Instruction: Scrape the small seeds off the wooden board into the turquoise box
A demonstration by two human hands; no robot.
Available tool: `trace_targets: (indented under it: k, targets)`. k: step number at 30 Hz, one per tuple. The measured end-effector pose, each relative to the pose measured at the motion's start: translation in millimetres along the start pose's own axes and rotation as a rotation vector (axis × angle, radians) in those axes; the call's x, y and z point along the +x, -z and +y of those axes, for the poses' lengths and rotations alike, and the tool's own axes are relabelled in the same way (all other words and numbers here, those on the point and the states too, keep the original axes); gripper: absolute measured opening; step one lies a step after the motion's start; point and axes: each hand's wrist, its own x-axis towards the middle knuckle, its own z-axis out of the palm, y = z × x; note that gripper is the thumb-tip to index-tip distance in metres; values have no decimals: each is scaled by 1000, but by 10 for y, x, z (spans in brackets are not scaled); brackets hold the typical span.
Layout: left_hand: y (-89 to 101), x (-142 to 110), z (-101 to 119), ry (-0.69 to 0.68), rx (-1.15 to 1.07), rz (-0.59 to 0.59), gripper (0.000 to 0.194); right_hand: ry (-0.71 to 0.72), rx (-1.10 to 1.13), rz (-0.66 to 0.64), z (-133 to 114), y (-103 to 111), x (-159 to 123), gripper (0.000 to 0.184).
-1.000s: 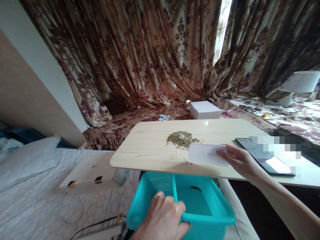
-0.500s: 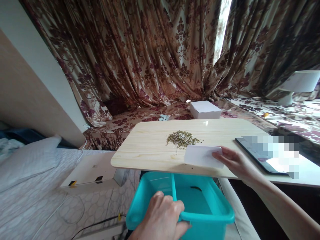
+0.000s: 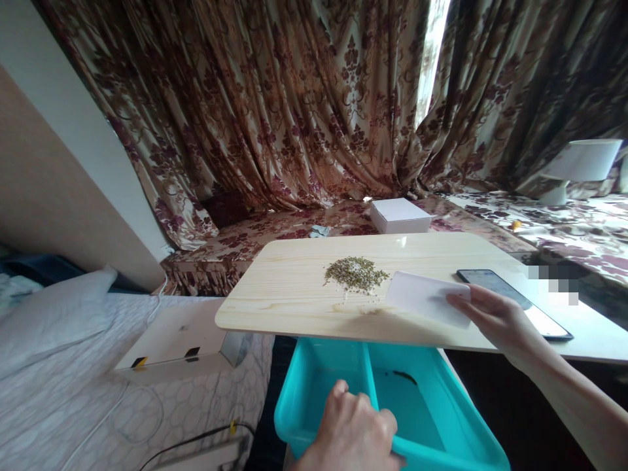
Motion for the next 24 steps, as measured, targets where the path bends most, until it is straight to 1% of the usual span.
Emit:
trace_targets:
  k: [3, 6, 9, 14, 16, 20, 24]
  targets:
    - [-50, 98, 92, -41, 19, 36, 30, 24, 3, 42, 72, -38, 14, 33]
    - [-82, 180, 173, -73, 32, 52, 25, 42, 0, 77, 96, -75, 30, 31]
    - [-96, 251, 244, -96, 59, 74, 21, 64, -20, 69, 96, -105, 58, 32]
    - [-126, 330, 337, -170, 95, 110, 20, 89, -48, 3, 78, -188, 65, 35]
    - [-135, 338, 364, -161, 107, 126, 22, 94, -39, -30, 50, -237, 40, 36]
    - [-133, 336, 389, -147, 103, 116, 26, 109, -50, -97, -29, -330, -39, 36]
    - [-165, 359, 386, -153, 82, 159, 27, 120, -33, -176, -54, -399, -133, 38]
